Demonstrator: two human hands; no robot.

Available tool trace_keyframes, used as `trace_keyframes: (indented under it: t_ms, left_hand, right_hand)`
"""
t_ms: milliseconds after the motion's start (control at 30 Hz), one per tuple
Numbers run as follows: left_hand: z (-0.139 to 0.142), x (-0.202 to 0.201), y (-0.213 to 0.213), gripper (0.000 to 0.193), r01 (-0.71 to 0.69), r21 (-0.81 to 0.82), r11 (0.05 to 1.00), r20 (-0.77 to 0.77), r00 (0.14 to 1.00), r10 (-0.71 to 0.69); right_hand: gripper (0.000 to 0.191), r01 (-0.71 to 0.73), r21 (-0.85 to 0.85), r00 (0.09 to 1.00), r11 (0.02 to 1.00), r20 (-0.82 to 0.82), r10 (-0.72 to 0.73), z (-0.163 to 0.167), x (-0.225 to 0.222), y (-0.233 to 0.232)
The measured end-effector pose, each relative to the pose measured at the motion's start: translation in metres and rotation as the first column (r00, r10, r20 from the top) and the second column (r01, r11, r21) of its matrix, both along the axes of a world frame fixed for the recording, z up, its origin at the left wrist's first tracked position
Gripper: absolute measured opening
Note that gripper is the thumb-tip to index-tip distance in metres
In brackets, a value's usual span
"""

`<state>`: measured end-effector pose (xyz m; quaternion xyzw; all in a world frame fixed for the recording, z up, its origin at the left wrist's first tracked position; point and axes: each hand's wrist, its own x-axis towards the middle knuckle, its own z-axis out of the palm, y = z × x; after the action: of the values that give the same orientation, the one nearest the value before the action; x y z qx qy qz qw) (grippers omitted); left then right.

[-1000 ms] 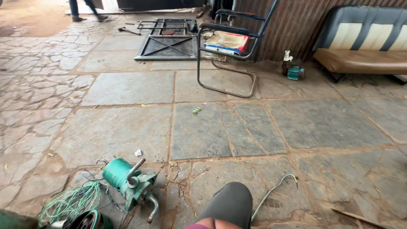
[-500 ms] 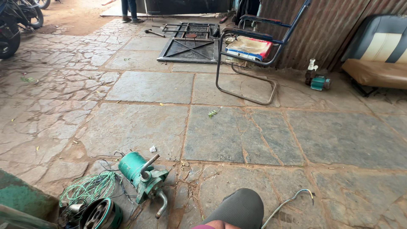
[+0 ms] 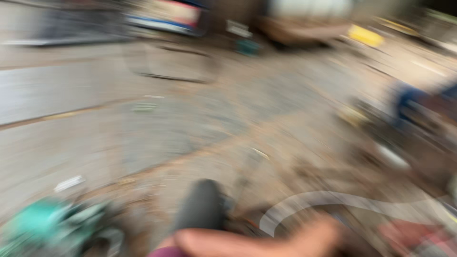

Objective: The person sits on the ground and uses pliers to strip the insulation from white electrical wires. They then twist the exposed strands together and wrap the connection with black electrical tape. The process is repeated for multiple wire ends.

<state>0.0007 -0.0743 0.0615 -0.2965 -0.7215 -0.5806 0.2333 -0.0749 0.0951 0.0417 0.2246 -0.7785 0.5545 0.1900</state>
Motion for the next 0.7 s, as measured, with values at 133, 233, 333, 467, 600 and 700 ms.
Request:
trace_keyframes:
  t_ms: [133,233,333,467,600,700]
  left_hand:
    - [-0.040,-0.009,0.020,0.018,-0.006,-0.002,1.000,0.035,0.999,0.006]
    - [-0.056,-0.010,0.021,0.013,-0.004,0.081,0.997,-0.074,0.997,0.010]
    - [-0.046,-0.005,0.023,0.012,-0.090,0.039,0.995,-0.059,0.994,0.092]
    - [-0.031,-0.005,0.024,0.015,-0.131,0.011,0.991,-0.163,0.978,0.131]
    - [-0.038,-0.008,0.023,0.020,-0.131,-0.048,0.990,-0.195,0.973,0.119]
    - [-0.045,-0.010,0.024,0.018,-0.102,0.005,0.995,-0.217,0.971,0.101]
  right_hand:
    - [0.025,-0.089,-0.080,0.994,0.993,0.063,0.094,0.017,0.035,0.045]
    - [0.020,-0.165,-0.196,0.972,0.967,0.135,0.193,-0.017,0.036,0.077]
    - [0.015,-0.270,-0.222,0.938,0.937,0.160,0.308,-0.043,0.030,0.094]
    - [0.015,-0.260,-0.237,0.920,0.936,0.233,0.315,-0.036,0.025,0.086]
    - [0.016,-0.305,-0.271,0.900,0.913,0.232,0.370,-0.024,0.023,0.073]
    - [0.016,-0.298,-0.346,0.883,0.890,0.255,0.395,-0.030,0.019,0.068]
